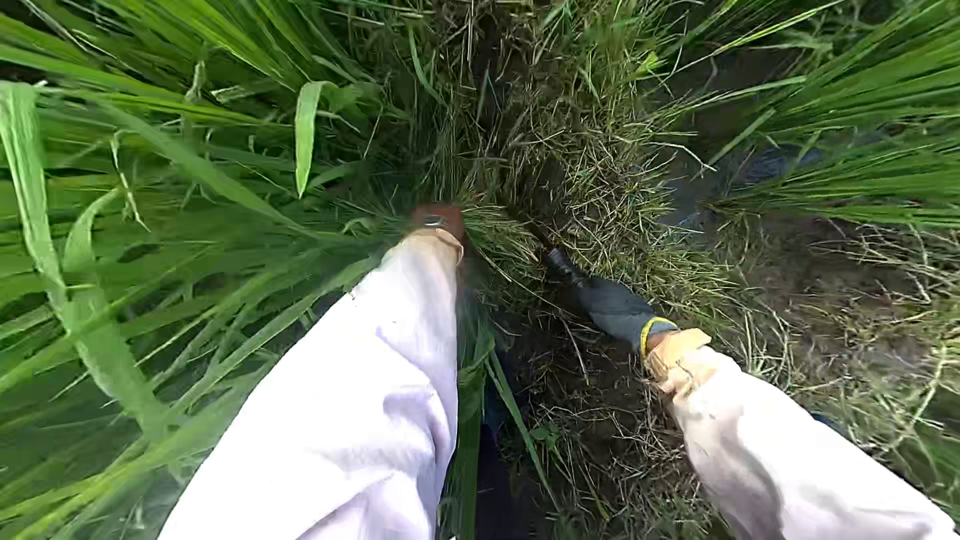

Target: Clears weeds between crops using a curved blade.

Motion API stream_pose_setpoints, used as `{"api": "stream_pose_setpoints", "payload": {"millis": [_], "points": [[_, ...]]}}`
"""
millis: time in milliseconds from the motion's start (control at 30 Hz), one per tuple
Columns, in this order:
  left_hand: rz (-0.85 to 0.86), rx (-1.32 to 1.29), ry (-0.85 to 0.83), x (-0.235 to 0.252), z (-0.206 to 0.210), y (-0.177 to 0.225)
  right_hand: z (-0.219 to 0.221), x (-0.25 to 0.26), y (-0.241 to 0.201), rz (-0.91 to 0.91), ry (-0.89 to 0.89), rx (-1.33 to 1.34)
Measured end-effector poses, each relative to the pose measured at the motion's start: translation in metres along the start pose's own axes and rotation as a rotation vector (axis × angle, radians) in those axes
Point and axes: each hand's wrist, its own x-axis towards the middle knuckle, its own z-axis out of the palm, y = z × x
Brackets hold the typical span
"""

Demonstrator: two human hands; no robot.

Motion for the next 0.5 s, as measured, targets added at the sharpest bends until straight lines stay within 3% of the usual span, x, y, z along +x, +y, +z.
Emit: {"api": "stream_pose_setpoints", "payload": {"millis": [100, 200, 267, 333, 433, 500], "points": [[-0.003, 0.001, -0.03, -0.025, 0.066, -0.045, -0.039, -0.041, -0.034, -0.082, 0.128, -0.016], [-0.022, -0.02, 0.007, -0.034, 0.079, -0.061, -0.085, -0.052, -0.106, -0.279, 0.4, 0.153], [-0.044, -0.042, -0.006, -0.032, 0.083, -0.059, -0.073, -0.03, -0.122, -0.359, 0.51, 0.392], [-0.042, -0.038, -0.011, -0.031, 0.086, -0.059, -0.023, 0.002, -0.085, -0.228, 0.43, 0.405], [-0.014, 0.0, -0.063, -0.04, 0.09, -0.066, 0.039, 0.005, 0.01, 0.047, 0.101, 0.13], [-0.037, -0.078, -0.174, -0.058, 0.093, -0.08, 0.04, -0.018, 0.01, 0.132, 0.019, 0.063]]}}
